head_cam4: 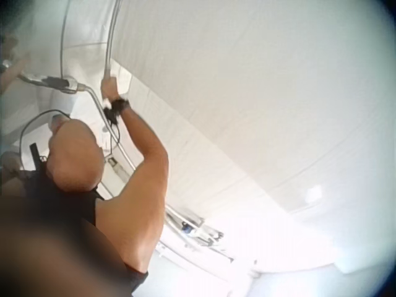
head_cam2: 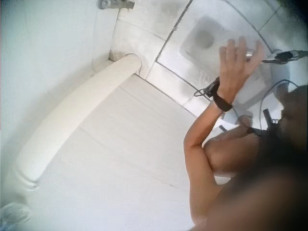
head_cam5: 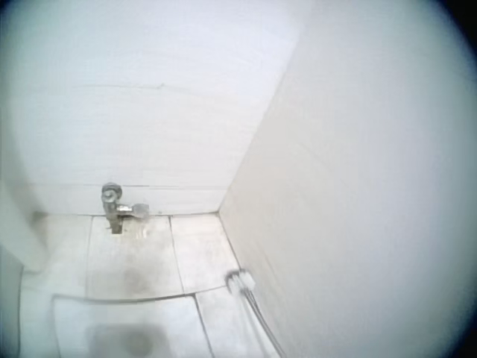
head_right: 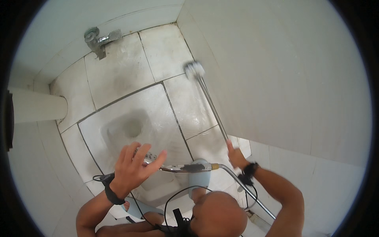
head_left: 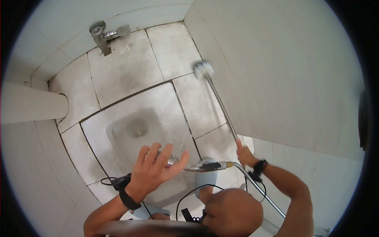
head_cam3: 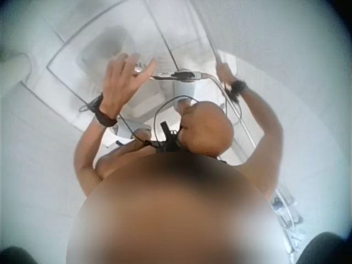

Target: Clean a squat toilet using a brush and a shower head for rinsing.

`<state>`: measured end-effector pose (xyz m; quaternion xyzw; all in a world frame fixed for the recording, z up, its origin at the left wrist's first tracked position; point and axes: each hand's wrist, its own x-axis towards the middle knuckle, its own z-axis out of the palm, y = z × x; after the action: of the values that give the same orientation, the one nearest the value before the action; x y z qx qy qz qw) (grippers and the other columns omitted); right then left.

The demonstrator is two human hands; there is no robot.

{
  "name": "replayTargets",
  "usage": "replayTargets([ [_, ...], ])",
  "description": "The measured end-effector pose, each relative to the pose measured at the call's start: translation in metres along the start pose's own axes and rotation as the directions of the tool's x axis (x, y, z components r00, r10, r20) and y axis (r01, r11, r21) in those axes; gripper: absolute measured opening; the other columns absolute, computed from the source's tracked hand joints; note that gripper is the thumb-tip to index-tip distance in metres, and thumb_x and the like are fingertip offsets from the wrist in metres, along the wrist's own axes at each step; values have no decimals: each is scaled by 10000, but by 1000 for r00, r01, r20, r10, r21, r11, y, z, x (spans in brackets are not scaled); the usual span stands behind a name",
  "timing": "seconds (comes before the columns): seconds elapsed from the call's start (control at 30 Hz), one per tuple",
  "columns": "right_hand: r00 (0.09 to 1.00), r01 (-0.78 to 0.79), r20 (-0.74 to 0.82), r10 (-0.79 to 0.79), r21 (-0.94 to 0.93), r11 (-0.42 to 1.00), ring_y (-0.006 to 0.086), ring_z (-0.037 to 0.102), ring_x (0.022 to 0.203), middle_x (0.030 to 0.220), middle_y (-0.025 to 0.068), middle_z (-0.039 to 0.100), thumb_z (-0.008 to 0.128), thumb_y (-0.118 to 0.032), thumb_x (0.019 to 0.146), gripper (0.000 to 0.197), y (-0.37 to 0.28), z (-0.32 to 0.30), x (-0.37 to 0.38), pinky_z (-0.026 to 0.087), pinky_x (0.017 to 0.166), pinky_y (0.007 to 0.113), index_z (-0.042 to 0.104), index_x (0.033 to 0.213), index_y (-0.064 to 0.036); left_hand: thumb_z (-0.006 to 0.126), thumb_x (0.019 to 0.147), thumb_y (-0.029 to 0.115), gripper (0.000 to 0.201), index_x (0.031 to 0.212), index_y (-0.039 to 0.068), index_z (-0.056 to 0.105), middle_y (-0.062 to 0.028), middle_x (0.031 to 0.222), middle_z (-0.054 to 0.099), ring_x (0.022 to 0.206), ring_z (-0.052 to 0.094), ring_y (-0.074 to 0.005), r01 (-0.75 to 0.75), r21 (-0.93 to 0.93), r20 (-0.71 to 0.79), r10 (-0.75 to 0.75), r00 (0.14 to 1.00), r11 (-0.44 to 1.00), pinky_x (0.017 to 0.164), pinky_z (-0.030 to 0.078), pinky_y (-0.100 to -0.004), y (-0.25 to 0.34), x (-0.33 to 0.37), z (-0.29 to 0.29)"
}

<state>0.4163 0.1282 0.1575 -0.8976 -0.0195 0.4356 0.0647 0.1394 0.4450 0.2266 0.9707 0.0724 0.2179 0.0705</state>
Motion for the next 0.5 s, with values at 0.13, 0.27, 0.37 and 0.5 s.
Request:
replayTargets([
  [0.13,975,216,-65,-212,52,975,174,418,340,415,38,389,164,-811,855,823,-126,3,112,364,366,334,384,456,-127,633,624,44,560,1129,284,644,-55,1059,538,908,543,-258,-2,-38,-4,2,1000,999,666,481,-334,6,9,3],
  [0.27,976,206,31,-217,213,955,279,580,519,440,142,486,126,-794,867,988,-200,18,115,479,612,422,570,519,16,637,625,56,550,1126,283,644,-59,1070,543,903,544,-259,-17,-7,49,18,999,1000,665,483,-337,-2,3,3],
  [0.37,986,110,-114,-123,-119,987,324,595,540,494,188,532,152,-713,928,970,-57,28,96,487,601,465,640,692,92,644,616,64,547,1117,284,646,-59,1064,544,898,544,-259,-10,20,-14,10,1000,1000,663,483,-338,-7,3,-1],
  [0.5,999,-28,21,29,-84,996,260,538,451,451,137,429,219,-661,956,838,11,-21,1,481,474,400,489,535,11,655,624,64,530,1107,284,646,-60,1061,529,882,540,-257,42,1,-35,-42,999,999,655,483,-335,-4,6,-8],
])
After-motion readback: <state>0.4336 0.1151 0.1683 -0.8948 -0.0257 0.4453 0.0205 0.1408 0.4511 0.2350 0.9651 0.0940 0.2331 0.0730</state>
